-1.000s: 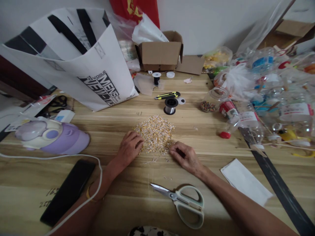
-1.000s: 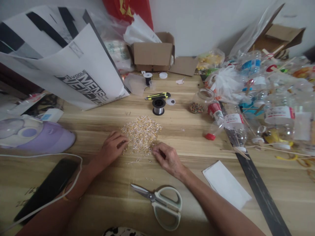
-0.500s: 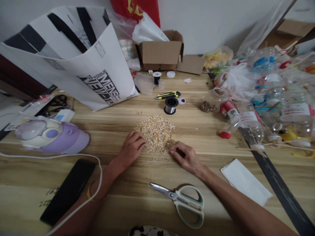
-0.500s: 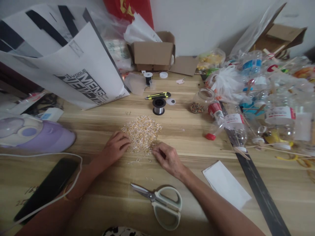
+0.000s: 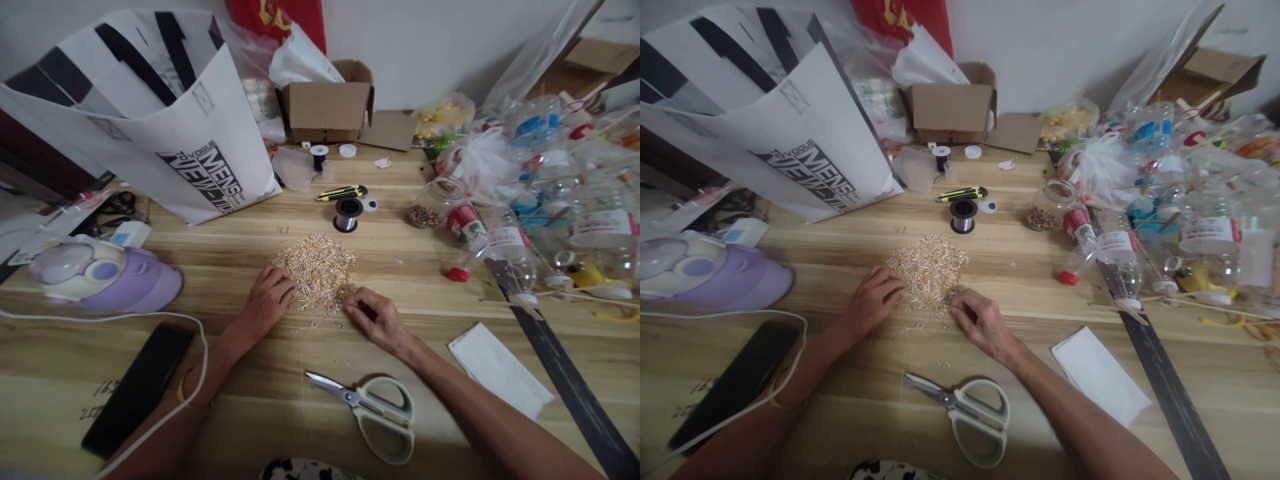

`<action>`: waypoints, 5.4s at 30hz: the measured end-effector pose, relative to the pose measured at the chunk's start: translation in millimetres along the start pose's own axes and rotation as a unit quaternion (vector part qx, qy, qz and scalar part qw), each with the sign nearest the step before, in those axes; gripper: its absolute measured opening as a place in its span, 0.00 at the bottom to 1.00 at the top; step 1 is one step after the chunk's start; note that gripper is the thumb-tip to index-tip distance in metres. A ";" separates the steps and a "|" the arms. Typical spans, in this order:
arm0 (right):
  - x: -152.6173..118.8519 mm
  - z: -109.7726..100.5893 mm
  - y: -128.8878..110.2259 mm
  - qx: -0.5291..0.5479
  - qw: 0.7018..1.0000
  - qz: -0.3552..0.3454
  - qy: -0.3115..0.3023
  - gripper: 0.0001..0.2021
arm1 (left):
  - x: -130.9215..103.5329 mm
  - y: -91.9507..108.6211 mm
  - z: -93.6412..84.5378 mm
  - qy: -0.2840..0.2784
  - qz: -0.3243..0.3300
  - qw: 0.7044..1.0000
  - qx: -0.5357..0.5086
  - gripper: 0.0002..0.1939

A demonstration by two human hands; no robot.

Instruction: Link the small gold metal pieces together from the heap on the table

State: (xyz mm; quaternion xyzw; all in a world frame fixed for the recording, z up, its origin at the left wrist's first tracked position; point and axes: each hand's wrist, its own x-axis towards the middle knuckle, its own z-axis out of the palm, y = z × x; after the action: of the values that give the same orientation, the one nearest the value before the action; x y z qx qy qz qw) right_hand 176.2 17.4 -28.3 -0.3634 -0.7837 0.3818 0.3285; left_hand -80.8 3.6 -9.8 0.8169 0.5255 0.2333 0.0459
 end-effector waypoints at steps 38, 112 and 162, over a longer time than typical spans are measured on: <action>0.4 -1.9 -4.2 0.019 1.000 0.009 -0.002 0.06 | 20.3 12.9 2.4 -0.068 0.009 0.995 0.076 0.11; -3.9 0.0 -7.1 0.021 0.995 -0.082 0.055 0.04 | 19.0 58.9 11.2 -0.117 -0.223 0.880 -0.402 0.07; -4.3 -0.9 -12.0 -0.016 0.992 -0.126 -0.023 0.04 | 15.1 58.9 20.6 -0.181 -0.184 0.854 -0.453 0.07</action>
State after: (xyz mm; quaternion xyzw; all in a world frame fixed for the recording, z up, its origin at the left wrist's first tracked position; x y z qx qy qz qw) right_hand 175.3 8.9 -18.8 -0.2580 -0.8365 0.3329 0.3506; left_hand -17.5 -5.8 -4.3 0.6221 0.4847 0.2808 0.5470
